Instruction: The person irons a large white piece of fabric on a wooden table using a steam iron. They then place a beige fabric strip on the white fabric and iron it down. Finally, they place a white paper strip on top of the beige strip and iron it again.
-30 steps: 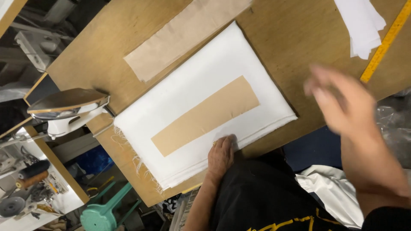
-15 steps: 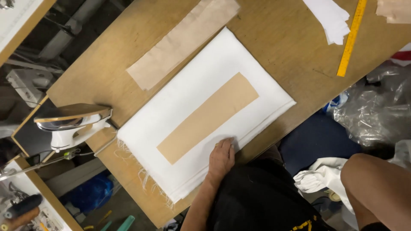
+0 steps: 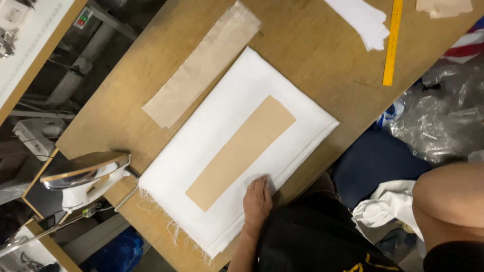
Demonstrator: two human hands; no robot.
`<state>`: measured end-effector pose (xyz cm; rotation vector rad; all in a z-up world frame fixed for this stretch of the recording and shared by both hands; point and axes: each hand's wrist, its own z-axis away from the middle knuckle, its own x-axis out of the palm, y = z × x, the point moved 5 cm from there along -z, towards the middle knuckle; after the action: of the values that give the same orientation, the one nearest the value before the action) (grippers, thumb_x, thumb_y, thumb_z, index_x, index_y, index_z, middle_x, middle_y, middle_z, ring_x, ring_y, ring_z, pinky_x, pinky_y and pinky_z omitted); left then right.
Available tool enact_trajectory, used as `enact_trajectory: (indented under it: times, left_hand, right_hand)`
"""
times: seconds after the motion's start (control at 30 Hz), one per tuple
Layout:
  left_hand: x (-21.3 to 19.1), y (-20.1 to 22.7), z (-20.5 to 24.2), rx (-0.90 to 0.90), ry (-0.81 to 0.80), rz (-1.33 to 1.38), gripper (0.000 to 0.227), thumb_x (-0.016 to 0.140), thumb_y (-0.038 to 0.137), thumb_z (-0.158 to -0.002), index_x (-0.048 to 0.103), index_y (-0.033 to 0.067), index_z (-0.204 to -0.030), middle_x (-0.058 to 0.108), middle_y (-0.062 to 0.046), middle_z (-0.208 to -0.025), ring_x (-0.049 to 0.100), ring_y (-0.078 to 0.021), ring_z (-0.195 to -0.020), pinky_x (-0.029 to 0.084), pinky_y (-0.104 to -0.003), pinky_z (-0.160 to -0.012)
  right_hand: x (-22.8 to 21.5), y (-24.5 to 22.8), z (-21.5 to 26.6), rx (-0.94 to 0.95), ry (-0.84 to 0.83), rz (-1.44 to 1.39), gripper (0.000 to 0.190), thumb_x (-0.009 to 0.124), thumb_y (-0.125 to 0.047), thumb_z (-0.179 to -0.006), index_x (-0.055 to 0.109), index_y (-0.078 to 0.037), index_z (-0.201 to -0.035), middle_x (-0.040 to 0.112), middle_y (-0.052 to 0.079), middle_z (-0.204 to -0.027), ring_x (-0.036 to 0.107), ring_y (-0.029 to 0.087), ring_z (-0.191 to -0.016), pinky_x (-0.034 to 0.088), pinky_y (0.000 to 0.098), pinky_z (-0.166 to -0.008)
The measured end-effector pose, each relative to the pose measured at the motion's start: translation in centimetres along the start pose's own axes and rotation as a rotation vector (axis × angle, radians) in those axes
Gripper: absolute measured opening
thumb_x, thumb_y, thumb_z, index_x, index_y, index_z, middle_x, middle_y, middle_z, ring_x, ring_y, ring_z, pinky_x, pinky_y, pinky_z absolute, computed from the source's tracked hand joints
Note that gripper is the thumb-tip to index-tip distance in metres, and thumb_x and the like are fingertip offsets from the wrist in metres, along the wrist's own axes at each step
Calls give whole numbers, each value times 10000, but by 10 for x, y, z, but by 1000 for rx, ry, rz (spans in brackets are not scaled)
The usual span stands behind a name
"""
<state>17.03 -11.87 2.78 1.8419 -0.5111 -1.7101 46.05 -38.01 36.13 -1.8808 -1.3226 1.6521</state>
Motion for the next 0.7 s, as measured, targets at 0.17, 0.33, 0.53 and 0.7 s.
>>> enact_trajectory:
  times: [0.17,0.33,0.53,0.7]
  left_hand:
    - [16,-2,-8,-222,2,-36,306,531,160,-979,671,154,-1251,731,-54,-1133,683,-316,-973,563,-423,-824]
    - [26,-3,-14,-426,57,-125,250,543,215,-972,691,234,-1173,751,7,-1058,713,-262,-934,579,-391,-744]
    - [32,-1,-18,-507,101,-156,216,538,185,-958,683,245,-1107,756,35,-1021,721,-252,-952,580,-411,-676]
    - [38,-6,-19,-616,51,-184,208,523,225,-957,685,267,-1081,750,47,-1002,713,-254,-950,572,-437,-682]
  right_hand:
    - [77,211,-58,-4,-8,-5,380,370,-63,-1294,695,37,-1124,689,209,-1305,687,307,-1161,539,433,-996]
    - [161,410,-86,347,-174,633,556,604,-330,-1043,493,72,-1412,531,309,-1373,467,488,-1261,348,540,-1047]
    - [175,478,-105,498,-176,734,775,734,-557,-927,553,83,-1325,569,287,-1271,501,475,-1155,355,522,-1017]
    - [167,453,-132,534,-256,737,874,712,-620,-891,485,29,-1430,520,273,-1306,452,449,-1230,315,505,-1035]
